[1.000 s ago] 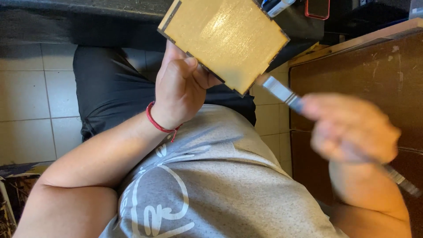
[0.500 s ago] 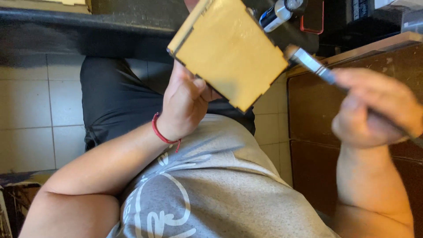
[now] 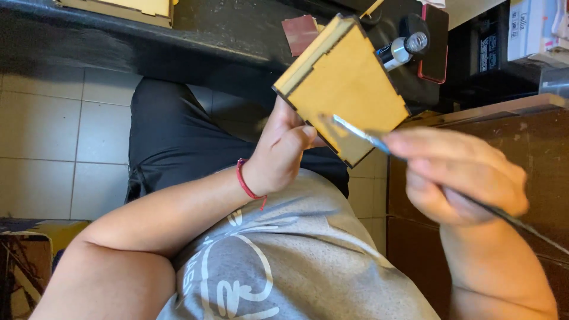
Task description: Painting or varnishing laser-cut wooden box components with a brush
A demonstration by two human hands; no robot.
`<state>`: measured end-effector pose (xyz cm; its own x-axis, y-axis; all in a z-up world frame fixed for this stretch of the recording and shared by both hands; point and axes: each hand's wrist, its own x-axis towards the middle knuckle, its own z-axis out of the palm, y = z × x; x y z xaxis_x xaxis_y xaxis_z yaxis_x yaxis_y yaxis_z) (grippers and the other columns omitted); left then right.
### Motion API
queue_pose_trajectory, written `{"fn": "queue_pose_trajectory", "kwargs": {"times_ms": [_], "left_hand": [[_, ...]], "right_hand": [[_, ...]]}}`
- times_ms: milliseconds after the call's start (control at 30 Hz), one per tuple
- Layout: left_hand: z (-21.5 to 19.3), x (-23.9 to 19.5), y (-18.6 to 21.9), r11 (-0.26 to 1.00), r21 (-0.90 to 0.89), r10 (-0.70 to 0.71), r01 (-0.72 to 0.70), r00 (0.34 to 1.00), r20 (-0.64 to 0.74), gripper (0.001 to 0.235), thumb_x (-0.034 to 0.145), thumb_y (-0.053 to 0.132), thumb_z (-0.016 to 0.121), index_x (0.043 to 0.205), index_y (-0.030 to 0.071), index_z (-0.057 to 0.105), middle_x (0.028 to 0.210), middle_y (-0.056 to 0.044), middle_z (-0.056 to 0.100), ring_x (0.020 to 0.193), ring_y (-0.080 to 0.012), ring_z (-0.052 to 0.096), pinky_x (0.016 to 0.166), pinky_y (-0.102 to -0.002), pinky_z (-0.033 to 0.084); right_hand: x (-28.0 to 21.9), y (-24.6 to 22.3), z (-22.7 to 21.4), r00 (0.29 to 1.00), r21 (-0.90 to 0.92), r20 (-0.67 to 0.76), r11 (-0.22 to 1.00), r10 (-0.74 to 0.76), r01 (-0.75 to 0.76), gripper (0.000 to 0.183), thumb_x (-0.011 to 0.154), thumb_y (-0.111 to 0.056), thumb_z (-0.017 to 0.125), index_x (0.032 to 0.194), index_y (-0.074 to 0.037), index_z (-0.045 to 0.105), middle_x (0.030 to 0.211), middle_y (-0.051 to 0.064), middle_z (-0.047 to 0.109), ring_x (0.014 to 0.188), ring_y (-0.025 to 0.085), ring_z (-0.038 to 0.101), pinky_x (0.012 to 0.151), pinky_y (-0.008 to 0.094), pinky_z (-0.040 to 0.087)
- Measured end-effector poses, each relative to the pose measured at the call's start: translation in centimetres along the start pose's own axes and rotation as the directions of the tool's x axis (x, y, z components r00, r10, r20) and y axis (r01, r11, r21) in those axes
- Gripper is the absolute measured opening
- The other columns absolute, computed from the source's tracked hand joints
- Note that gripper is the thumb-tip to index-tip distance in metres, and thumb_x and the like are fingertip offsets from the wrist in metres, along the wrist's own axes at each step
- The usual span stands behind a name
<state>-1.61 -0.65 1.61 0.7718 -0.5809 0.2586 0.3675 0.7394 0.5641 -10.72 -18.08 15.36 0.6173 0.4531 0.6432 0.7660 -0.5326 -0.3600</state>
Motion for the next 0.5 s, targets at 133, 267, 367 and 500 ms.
{"fn": "queue_pose_trajectory", "kwargs": {"times_ms": [133,267,367,500], "left_hand": [[-0.1,0.0,0.3,1.0,-0.012,-0.009,0.009,0.999,0.031,0.068,0.095,0.021,0.054,0.153,0.008,0.022,0.146,-0.008,0.047,0.131,-0.0215,0.055,0.094,-0.046,0.062],[-0.5,0.1,0.2,0.999,0.034,0.031,-0.033,0.998,0.052,0.069,0.098,0.032,0.057,0.154,0.009,0.024,0.143,-0.007,0.049,0.117,-0.0167,0.051,0.089,-0.036,0.054],[-0.6,0.5,0.8,0.954,0.268,0.121,-0.136,0.99,0.069,0.059,0.098,0.025,0.049,0.149,0.006,0.028,0.142,-0.01,0.047,0.12,-0.0182,0.046,0.102,-0.035,0.042],[-0.7,0.4,0.5,0.937,0.293,0.176,-0.19,0.982,0.075,0.064,0.103,0.04,0.052,0.151,0.005,0.028,0.152,-0.009,0.044,0.142,-0.0193,0.044,0.125,-0.038,0.039]], "right_hand": [[1.2,1.4,0.1,0.986,-0.142,-0.159,0.987,0.052,-0.075,0.003,0.092,0.011,0.058,0.095,0.013,0.058,0.093,0.037,0.065,0.084,0.044,0.072,0.075,0.044,0.065],[1.9,0.4,0.4,0.987,-0.29,-0.146,0.951,0.062,-0.103,0.018,0.099,-0.001,0.059,0.094,0.016,0.056,0.091,0.041,0.064,0.084,0.049,0.071,0.077,0.052,0.062],[2.5,-1.8,1.8,0.997,-0.296,0.032,0.954,0.068,-0.055,0.012,0.095,-0.001,0.062,0.103,0.008,0.059,0.1,0.032,0.067,0.092,0.042,0.073,0.083,0.048,0.065],[3.0,-1.0,2.2,1.0,-0.365,0.008,0.931,0.015,-0.011,0.006,0.095,0.006,0.057,0.093,0.011,0.059,0.089,0.033,0.067,0.086,0.047,0.073,0.077,0.055,0.065]]}}
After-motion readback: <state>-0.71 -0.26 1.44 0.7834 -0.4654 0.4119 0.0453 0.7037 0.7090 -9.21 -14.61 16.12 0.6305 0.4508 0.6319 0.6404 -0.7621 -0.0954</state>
